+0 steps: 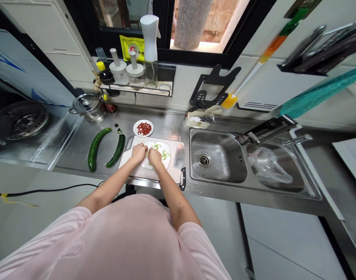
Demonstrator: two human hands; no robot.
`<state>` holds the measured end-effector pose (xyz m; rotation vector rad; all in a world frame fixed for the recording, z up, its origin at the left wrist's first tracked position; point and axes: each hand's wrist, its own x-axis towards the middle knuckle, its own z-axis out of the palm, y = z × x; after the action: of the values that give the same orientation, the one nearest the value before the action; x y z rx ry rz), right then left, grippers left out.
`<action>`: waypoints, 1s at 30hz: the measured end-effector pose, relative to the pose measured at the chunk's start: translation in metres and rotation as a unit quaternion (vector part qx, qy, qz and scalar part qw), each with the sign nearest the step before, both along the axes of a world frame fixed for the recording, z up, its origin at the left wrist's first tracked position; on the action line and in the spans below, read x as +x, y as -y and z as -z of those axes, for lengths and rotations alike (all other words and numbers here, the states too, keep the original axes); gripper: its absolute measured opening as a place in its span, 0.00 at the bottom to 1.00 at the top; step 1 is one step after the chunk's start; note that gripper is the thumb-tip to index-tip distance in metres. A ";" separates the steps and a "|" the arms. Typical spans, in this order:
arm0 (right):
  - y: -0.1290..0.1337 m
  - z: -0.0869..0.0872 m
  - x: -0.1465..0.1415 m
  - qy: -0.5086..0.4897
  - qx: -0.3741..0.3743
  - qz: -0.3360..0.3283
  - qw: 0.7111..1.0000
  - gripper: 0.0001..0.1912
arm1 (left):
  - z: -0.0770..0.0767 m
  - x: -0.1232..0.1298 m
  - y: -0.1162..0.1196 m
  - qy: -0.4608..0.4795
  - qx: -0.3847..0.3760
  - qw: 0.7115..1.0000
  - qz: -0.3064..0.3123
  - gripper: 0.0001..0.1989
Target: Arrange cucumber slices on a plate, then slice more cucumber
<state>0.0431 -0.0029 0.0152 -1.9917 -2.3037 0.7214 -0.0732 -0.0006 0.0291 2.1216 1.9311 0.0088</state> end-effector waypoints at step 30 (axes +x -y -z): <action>0.035 -0.019 0.084 -0.338 0.175 0.210 0.901 0.16 | -0.006 -0.032 0.007 0.178 0.113 0.952 -0.223 0.15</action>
<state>0.1275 -0.0382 0.0346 -1.6298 -1.4266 0.7365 -0.1054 -0.0078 0.0356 1.6049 2.2050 0.6810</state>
